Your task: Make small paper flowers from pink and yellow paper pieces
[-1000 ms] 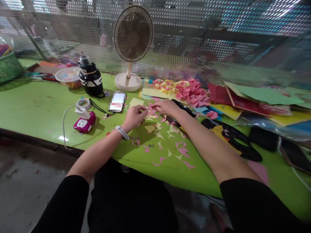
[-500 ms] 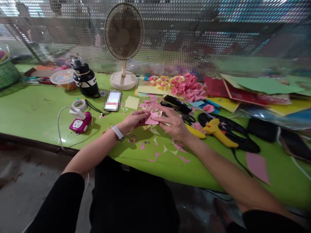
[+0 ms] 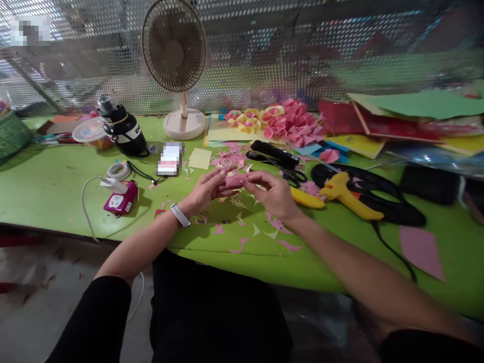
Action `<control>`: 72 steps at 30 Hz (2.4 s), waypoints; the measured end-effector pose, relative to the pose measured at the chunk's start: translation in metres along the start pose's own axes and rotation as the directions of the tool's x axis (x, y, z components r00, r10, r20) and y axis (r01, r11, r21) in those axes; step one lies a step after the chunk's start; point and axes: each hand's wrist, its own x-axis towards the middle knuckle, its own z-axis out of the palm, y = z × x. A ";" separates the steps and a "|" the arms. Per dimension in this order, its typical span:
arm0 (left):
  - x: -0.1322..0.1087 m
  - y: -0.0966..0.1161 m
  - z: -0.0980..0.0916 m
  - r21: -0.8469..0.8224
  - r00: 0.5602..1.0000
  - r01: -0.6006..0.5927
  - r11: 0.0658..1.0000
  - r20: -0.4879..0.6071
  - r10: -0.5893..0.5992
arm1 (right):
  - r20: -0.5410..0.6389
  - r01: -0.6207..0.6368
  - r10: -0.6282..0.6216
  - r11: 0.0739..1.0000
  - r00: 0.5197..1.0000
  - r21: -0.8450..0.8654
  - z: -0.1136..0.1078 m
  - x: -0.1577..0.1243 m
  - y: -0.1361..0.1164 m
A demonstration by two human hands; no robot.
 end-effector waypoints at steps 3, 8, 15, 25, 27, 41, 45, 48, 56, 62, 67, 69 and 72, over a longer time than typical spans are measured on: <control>0.001 -0.003 -0.003 0.076 0.999 -0.048 0.996 0.020 0.047 | -0.001 -0.011 0.011 1.000 1.000 0.020 0.002 -0.001 -0.001; 0.005 -0.008 -0.006 0.043 0.998 -0.054 0.998 0.023 0.053 | 0.003 -0.017 0.017 1.000 1.000 0.016 0.003 -0.003 0.002; 0.002 -0.006 0.000 0.059 1.000 -0.016 0.998 -0.019 0.017 | 0.018 -0.050 0.050 0.999 0.999 0.004 0.002 -0.003 0.001; 0.001 -0.001 0.004 0.120 0.999 0.009 0.993 -0.048 -0.003 | 0.029 -0.099 0.099 0.995 0.995 -0.007 0.001 -0.001 -0.006; 0.000 0.000 0.005 0.150 0.999 0.018 0.988 -0.045 -0.012 | -0.013 -0.106 0.106 0.994 0.994 0.004 -0.001 0.001 -0.006; -0.001 0.000 0.005 0.193 0.993 0.111 0.975 0.023 -0.118 | -0.163 -0.064 0.045 0.992 0.986 -0.113 -0.016 0.016 -0.007; -0.001 0.000 0.005 0.195 0.994 0.104 0.975 0.003 -0.107 | -0.165 -0.066 0.010 0.940 0.986 -0.336 -0.028 0.022 -0.003; 0.000 -0.002 0.003 0.186 0.995 0.104 0.977 -0.009 -0.104 | -0.020 -0.147 0.147 0.949 0.989 -0.280 -0.027 0.018 -0.007; 0.005 -0.009 -0.003 0.166 0.996 0.092 0.982 -0.021 -0.090 | 0.169 -0.224 0.244 0.966 0.955 -0.132 -0.018 0.011 -0.013; 0.003 -0.005 0.000 0.184 0.994 0.110 0.977 -0.039 -0.105 | 0.137 -0.177 0.199 0.972 0.970 -0.157 -0.015 0.007 -0.011; 0.001 -0.003 0.003 0.189 0.993 0.122 0.974 -0.016 -0.121 | 0.119 -0.114 0.137 0.977 0.983 -0.181 -0.011 0.006 -0.012; 0.001 -0.002 0.004 0.179 0.993 0.120 0.977 -0.003 -0.121 | 0.115 -0.110 0.136 0.973 0.984 -0.203 -0.011 0.006 -0.012; 0.000 0.000 0.005 0.192 0.988 0.149 0.970 0.003 -0.152 | 0.108 -0.092 0.120 0.969 0.987 -0.230 -0.011 0.006 -0.012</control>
